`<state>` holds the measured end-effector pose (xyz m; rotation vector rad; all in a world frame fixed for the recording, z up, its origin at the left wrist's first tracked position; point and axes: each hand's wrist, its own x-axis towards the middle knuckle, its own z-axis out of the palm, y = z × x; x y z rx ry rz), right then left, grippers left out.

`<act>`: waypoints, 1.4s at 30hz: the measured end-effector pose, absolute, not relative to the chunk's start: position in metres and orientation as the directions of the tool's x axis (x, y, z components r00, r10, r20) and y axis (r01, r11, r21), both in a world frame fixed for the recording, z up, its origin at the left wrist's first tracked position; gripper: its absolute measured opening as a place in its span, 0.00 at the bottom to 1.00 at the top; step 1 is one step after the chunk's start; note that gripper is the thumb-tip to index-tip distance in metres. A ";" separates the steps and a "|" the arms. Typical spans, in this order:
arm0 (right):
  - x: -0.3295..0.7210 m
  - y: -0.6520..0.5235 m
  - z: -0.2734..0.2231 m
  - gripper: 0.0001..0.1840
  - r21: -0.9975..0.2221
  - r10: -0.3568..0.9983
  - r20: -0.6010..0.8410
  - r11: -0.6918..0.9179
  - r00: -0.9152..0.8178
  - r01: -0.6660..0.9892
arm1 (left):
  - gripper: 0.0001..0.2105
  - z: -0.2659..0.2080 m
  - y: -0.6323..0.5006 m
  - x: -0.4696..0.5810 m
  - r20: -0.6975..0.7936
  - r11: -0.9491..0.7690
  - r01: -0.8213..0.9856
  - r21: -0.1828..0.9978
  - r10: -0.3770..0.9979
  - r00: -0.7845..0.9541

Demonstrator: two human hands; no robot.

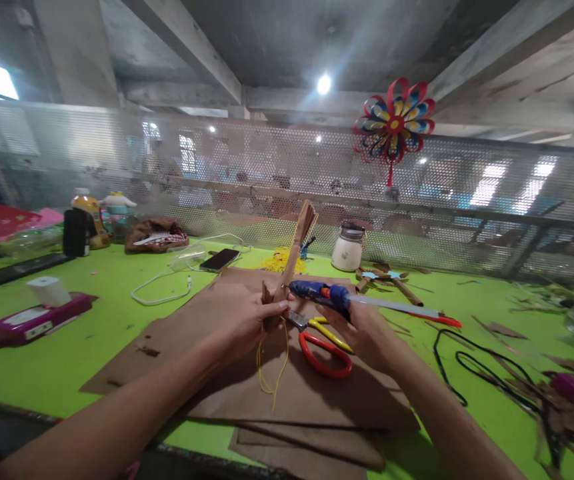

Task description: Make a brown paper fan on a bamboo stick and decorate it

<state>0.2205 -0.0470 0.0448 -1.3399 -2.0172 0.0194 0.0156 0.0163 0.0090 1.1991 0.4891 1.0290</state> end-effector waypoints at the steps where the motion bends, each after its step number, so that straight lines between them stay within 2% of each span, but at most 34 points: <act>1: 0.221 -0.047 0.045 0.18 -0.365 0.813 0.543 0.455 -0.212 0.812 | 0.06 0.009 0.016 0.015 0.187 0.021 -0.391 0.920 0.853 0.487; 7: 0.223 -0.045 0.042 0.15 -0.300 0.756 0.605 0.506 -0.248 0.809 | 0.07 0.008 0.017 0.015 0.125 0.090 -0.406 0.910 0.871 0.475; 13: 0.238 -0.027 0.038 0.18 -0.202 0.677 0.699 0.499 -0.232 0.843 | 0.08 0.012 0.018 0.013 0.070 0.156 -0.440 0.884 0.887 0.456; 19: 0.289 0.008 0.016 0.17 -0.080 0.790 0.590 0.262 -0.166 0.962 | 0.07 0.014 0.022 0.011 0.072 0.172 -0.479 0.861 0.891 0.449; 23: 0.310 0.025 0.000 0.16 -0.084 0.873 0.476 0.161 -0.102 0.983 | 0.06 0.015 0.022 0.011 0.042 0.198 -0.492 0.848 0.900 0.434; 26: 0.308 0.035 -0.002 0.15 -0.099 0.892 0.436 0.181 -0.120 0.979 | 0.06 0.016 0.021 0.012 0.018 0.213 -0.490 0.845 0.905 0.424; 32: 0.288 0.066 0.009 0.18 -0.045 0.895 0.405 0.227 -0.190 0.973 | 0.05 0.016 0.022 0.012 0.012 0.216 -0.497 0.840 0.909 0.416; 38: 0.279 0.086 0.005 0.12 -0.050 0.919 0.327 0.250 -0.221 0.967 | 0.04 0.013 0.021 0.011 0.015 0.238 -0.509 0.827 0.896 0.443; 42: 0.278 0.076 0.004 0.15 -0.063 0.905 0.385 0.223 -0.183 0.973 | 0.04 0.012 0.020 0.012 0.045 0.216 -0.521 0.826 0.896 0.442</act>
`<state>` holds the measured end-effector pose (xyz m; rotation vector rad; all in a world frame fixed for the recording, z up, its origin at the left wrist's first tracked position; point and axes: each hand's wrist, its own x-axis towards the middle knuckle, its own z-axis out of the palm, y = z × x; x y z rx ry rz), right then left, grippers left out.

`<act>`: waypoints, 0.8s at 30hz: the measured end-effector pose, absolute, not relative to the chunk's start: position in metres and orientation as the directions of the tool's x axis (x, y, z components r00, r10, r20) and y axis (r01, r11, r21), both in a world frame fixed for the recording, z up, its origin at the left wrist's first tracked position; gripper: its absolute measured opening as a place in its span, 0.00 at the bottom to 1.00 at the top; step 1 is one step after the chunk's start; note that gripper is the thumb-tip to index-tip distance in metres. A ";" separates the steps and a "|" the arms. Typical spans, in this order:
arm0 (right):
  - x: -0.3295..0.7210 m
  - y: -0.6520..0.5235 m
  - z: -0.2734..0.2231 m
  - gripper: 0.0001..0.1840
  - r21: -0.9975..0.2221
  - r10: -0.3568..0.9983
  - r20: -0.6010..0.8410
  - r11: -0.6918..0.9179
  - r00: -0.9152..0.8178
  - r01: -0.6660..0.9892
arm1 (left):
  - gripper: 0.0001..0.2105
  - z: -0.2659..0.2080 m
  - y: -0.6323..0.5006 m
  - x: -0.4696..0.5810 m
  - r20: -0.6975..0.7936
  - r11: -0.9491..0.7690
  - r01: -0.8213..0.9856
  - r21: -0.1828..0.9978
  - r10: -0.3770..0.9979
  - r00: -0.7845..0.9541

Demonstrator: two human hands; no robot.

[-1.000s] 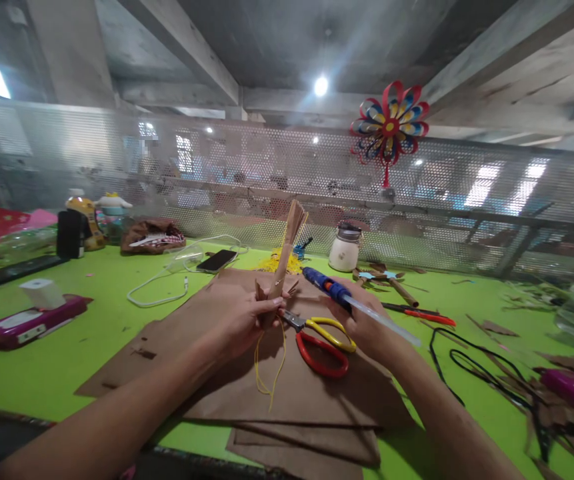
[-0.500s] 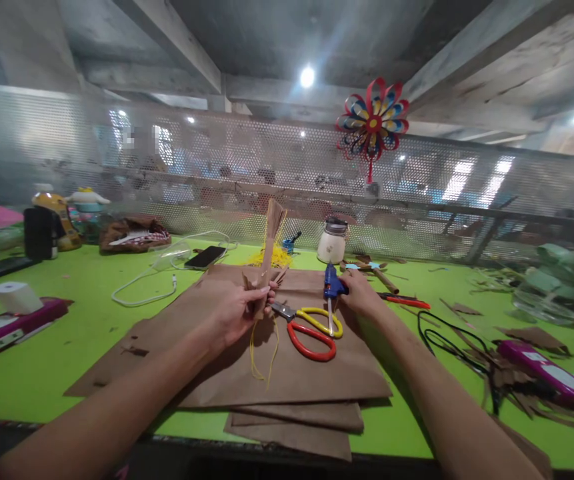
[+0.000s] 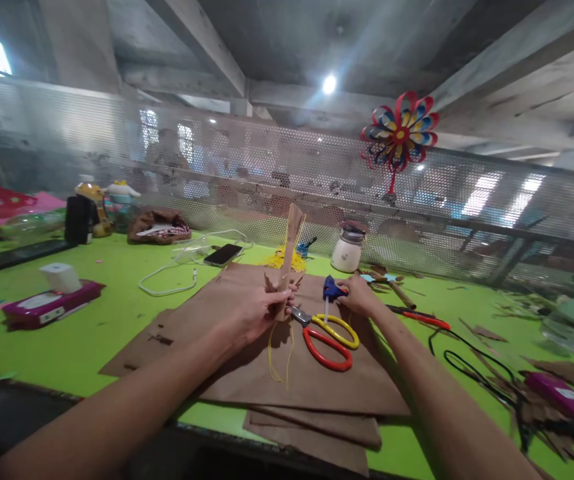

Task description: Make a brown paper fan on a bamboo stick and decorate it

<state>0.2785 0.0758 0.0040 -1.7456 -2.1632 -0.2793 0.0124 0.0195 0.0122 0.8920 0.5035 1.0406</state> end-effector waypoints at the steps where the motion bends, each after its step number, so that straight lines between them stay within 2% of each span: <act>1: 0.274 0.070 0.006 0.16 -0.065 0.892 0.420 0.212 -0.166 0.975 | 0.04 0.012 0.020 0.013 0.052 0.211 -0.525 0.825 0.896 0.441; 4: 0.244 0.043 0.019 0.14 -0.115 0.825 0.542 0.260 -0.158 0.959 | 0.04 0.011 0.022 0.012 0.063 0.214 -0.542 0.813 0.892 0.447; 6: 0.213 0.018 0.030 0.10 -0.241 0.703 0.680 0.482 -0.207 0.842 | 0.04 0.010 0.024 0.012 0.081 0.190 -0.540 0.820 0.895 0.439; 8: 0.180 -0.006 0.039 0.08 -0.260 0.613 0.743 0.633 -0.268 0.729 | 0.03 0.006 0.026 0.013 0.127 0.106 -0.502 0.858 0.904 0.408; 10: 0.155 -0.024 0.044 0.07 -0.265 0.592 0.737 0.697 -0.326 0.666 | 0.03 0.002 0.025 0.016 0.180 -0.007 -0.430 0.903 0.914 0.363; 13: 0.138 -0.032 0.042 0.07 -0.349 0.650 0.699 0.673 -0.297 0.652 | 0.05 -0.002 0.023 0.022 0.230 -0.103 -0.364 0.926 0.916 0.328; 16: 0.141 -0.030 0.039 0.07 -0.410 0.670 0.706 0.650 -0.228 0.640 | 0.03 -0.004 0.020 0.024 0.238 -0.083 -0.392 0.916 0.900 0.365; 20: 0.146 -0.029 0.041 0.05 -0.398 0.644 0.749 0.628 -0.159 0.669 | 0.06 -0.004 0.019 0.022 0.217 -0.009 -0.407 0.914 0.857 0.468; 24: 0.143 -0.034 0.044 0.06 -0.388 0.648 0.740 0.628 -0.178 0.675 | 0.07 -0.003 0.017 0.023 0.228 -0.007 -0.434 0.901 0.858 0.461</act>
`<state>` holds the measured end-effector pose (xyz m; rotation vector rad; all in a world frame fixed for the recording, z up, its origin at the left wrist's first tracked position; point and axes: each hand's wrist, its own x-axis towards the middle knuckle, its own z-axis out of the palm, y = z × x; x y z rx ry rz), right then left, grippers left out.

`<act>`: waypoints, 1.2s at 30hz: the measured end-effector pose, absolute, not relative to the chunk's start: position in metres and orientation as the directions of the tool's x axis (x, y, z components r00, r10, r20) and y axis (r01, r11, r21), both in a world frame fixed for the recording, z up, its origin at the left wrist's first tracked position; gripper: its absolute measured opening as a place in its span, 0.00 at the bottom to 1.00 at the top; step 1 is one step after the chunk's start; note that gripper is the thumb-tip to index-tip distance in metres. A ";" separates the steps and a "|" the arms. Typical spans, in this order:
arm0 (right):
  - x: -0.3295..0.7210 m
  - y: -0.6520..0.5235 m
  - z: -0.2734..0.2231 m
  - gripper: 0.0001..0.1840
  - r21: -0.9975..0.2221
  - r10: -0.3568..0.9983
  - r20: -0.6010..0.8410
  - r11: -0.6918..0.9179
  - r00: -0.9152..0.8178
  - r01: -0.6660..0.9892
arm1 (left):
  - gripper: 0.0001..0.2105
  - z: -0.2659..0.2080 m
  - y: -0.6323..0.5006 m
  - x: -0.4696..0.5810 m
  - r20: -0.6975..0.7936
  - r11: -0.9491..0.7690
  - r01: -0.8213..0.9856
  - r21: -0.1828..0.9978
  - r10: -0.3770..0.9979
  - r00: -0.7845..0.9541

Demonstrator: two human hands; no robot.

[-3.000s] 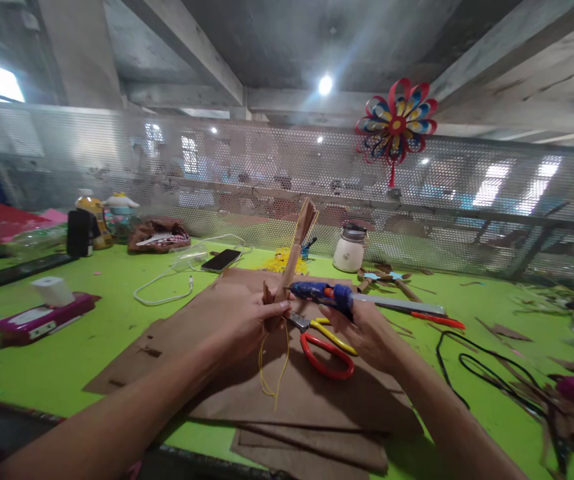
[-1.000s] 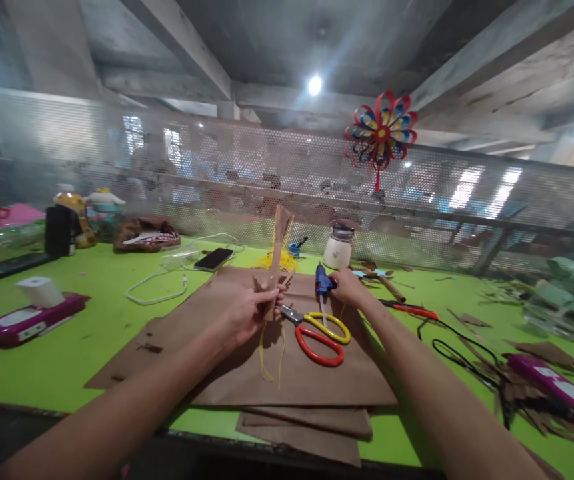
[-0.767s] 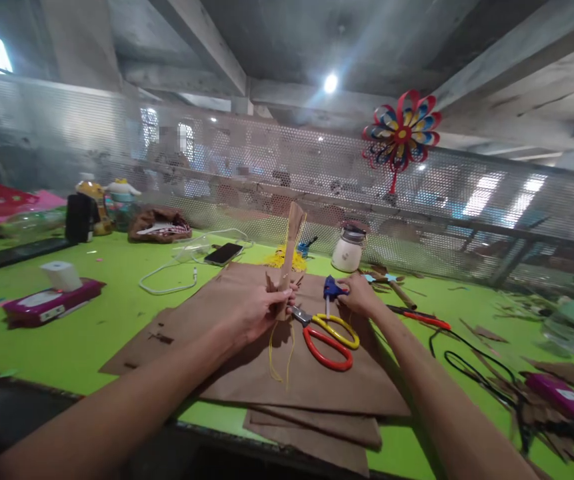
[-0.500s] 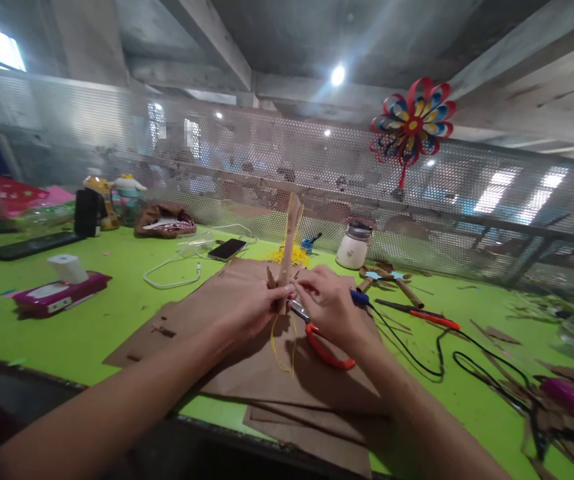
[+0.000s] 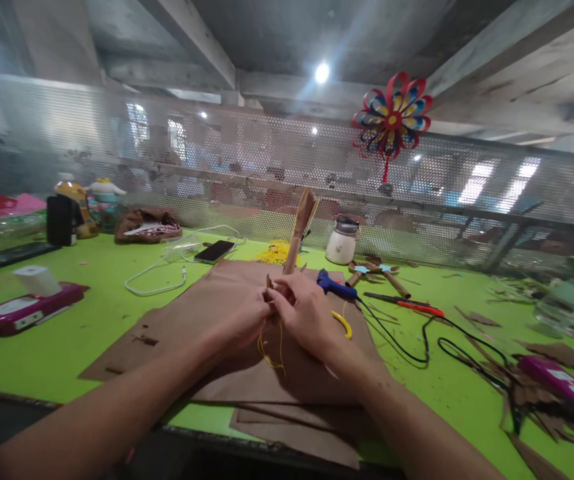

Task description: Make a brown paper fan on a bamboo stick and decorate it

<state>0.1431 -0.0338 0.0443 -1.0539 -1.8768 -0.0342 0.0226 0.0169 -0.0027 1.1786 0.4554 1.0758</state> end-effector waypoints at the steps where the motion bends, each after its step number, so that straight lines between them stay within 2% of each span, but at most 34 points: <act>1: 0.144 -0.033 0.045 0.06 -0.382 0.636 0.752 0.635 -0.174 0.671 | 0.07 -0.002 0.016 0.022 0.229 0.009 -0.447 0.894 0.849 0.475; 4: 0.160 -0.024 0.045 0.08 -0.393 0.573 0.818 0.616 -0.046 0.683 | 0.09 0.003 0.015 0.019 0.203 0.090 -0.459 0.884 0.810 0.550; 6: 0.177 -0.013 0.044 0.10 -0.458 0.558 0.825 0.567 0.090 0.685 | 0.13 0.008 0.014 0.016 0.170 0.138 -0.452 0.881 0.799 0.577; 10: 0.204 0.003 0.043 0.12 -0.645 0.660 0.710 0.469 0.246 0.603 | 0.14 0.015 0.012 0.012 0.121 0.218 -0.458 0.862 0.788 0.603; 12: 0.205 0.003 0.043 0.13 -0.670 0.679 0.690 0.466 0.252 0.578 | 0.14 0.017 0.011 0.013 0.118 0.216 -0.449 0.867 0.786 0.607; 14: 0.198 -0.003 0.045 0.13 -0.618 0.653 0.730 0.508 0.199 0.600 | 0.13 0.017 0.011 0.014 0.127 0.174 -0.433 0.885 0.802 0.583; 19: 0.170 -0.026 0.048 0.09 -0.373 0.557 0.827 0.646 -0.078 0.666 | 0.13 0.013 0.012 0.015 0.161 0.106 -0.409 0.906 0.809 0.565; 21: 0.165 -0.029 0.048 0.08 -0.330 0.542 0.830 0.668 -0.132 0.666 | 0.12 0.013 0.012 0.014 0.174 0.116 -0.426 0.897 0.794 0.583; 23: 0.169 -0.027 0.048 0.09 -0.331 0.535 0.838 0.650 -0.103 0.684 | 0.12 0.014 0.012 0.012 0.171 0.150 -0.449 0.881 0.784 0.597; 25: 0.178 -0.019 0.047 0.11 -0.377 0.530 0.848 0.591 0.009 0.713 | 0.12 0.016 0.012 0.011 0.152 0.203 -0.471 0.858 0.776 0.612; 27: 0.191 -0.008 0.046 0.13 -0.482 0.557 0.817 0.520 0.148 0.705 | 0.12 0.017 0.013 0.010 0.134 0.246 -0.487 0.838 0.773 0.620; 30: 0.203 0.004 0.044 0.19 -0.745 0.741 0.613 0.428 0.273 0.512 | 0.12 0.019 0.012 0.009 0.129 0.259 -0.500 0.827 0.776 0.617; 33: 0.200 0.005 0.044 0.22 -0.934 0.921 0.338 0.302 0.195 0.191 | 0.12 0.021 0.010 0.010 0.137 0.261 -0.505 0.823 0.771 0.622; 36: 0.190 -0.002 0.047 0.21 -0.974 0.973 0.226 0.226 0.055 0.008 | 0.10 0.023 0.007 0.010 0.154 0.265 -0.515 0.815 0.757 0.634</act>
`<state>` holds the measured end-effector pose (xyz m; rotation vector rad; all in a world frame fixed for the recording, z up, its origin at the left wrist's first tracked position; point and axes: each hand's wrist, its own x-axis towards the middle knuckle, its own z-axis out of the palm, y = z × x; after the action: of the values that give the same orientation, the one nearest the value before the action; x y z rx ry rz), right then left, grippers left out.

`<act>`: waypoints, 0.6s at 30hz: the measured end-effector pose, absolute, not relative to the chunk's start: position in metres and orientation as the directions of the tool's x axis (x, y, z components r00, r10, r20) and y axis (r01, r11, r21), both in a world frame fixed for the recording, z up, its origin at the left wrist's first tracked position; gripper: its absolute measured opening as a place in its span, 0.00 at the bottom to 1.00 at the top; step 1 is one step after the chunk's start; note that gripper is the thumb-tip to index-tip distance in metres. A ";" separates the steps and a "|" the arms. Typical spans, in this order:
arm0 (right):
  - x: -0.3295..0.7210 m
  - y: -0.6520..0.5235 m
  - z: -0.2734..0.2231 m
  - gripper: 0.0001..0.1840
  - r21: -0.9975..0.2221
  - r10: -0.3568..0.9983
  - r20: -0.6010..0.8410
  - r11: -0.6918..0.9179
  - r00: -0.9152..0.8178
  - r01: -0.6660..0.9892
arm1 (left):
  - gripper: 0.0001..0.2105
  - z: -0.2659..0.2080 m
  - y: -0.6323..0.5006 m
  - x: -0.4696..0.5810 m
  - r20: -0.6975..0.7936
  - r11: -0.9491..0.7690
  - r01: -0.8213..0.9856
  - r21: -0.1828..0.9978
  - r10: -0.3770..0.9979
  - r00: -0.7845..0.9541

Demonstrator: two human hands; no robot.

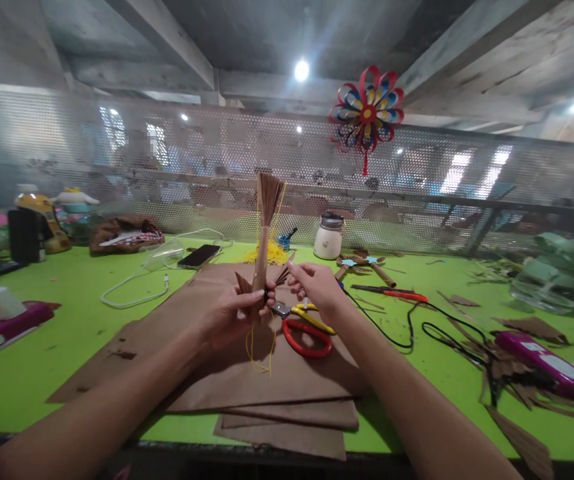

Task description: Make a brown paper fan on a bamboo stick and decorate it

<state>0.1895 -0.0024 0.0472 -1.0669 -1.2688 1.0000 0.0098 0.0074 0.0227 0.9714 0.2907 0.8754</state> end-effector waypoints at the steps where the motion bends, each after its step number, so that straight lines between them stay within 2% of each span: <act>1: 0.187 -0.005 0.048 0.20 -0.976 0.976 0.216 0.217 0.029 -0.033 | 0.10 0.023 0.007 0.010 0.159 0.266 -0.515 0.815 0.753 0.639; 6: 0.186 -0.007 0.048 0.16 -0.965 0.972 0.234 0.237 0.039 -0.116 | 0.09 0.022 0.008 0.009 0.158 0.269 -0.502 0.822 0.739 0.655; 14: 0.188 -0.004 0.046 0.17 -0.956 0.956 0.286 0.289 0.064 -0.039 | 0.08 0.021 0.009 0.010 0.174 0.222 -0.474 0.852 0.735 0.655; 18: 0.192 -0.001 0.044 0.17 -0.935 0.927 0.351 0.339 0.132 0.104 | 0.08 0.021 0.009 0.011 0.162 0.227 -0.476 0.850 0.747 0.645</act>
<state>0.1916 -0.0011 0.0440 -1.0669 -1.3029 0.8018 0.0111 0.0089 0.0212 1.0377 0.3068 0.8602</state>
